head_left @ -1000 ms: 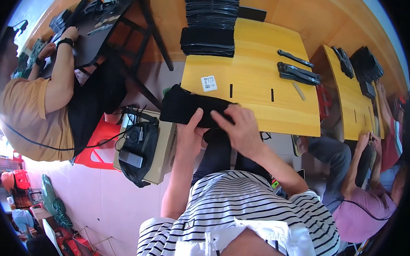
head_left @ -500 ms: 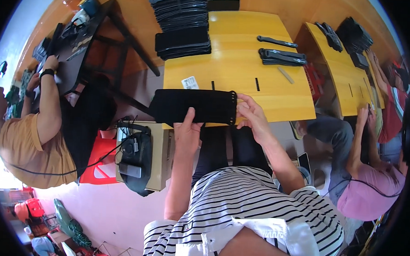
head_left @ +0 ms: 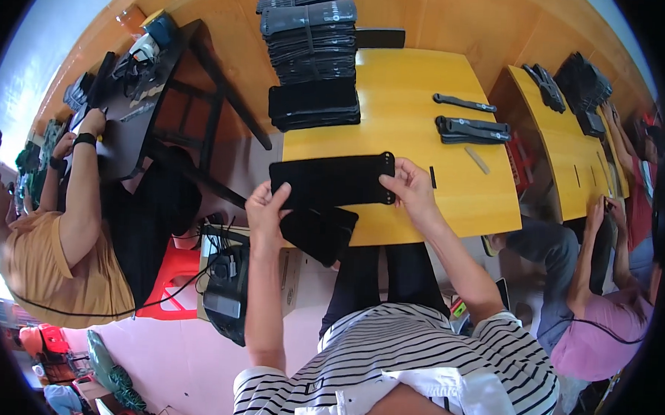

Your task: Attaching hardware and handles to leather bag components using tools.

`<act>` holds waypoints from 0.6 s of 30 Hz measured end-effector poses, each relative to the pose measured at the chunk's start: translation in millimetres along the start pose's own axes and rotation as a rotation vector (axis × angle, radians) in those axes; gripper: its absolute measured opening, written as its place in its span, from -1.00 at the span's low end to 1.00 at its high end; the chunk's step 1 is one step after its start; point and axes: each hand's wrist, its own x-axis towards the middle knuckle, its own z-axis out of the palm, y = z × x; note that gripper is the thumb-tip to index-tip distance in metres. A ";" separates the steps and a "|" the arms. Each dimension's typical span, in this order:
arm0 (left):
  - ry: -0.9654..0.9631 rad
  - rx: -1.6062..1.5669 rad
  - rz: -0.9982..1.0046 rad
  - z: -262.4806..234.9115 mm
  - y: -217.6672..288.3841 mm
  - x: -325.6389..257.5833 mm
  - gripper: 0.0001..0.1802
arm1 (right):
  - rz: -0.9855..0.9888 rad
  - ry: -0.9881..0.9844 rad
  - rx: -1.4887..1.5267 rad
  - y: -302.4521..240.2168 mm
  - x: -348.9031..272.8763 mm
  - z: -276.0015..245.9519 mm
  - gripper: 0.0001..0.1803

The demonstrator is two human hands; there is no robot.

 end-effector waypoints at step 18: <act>-0.076 0.101 0.334 28.2 80.7 164.3 -0.85 | -0.052 -0.021 -0.149 -41.3 185.6 24.3 -0.84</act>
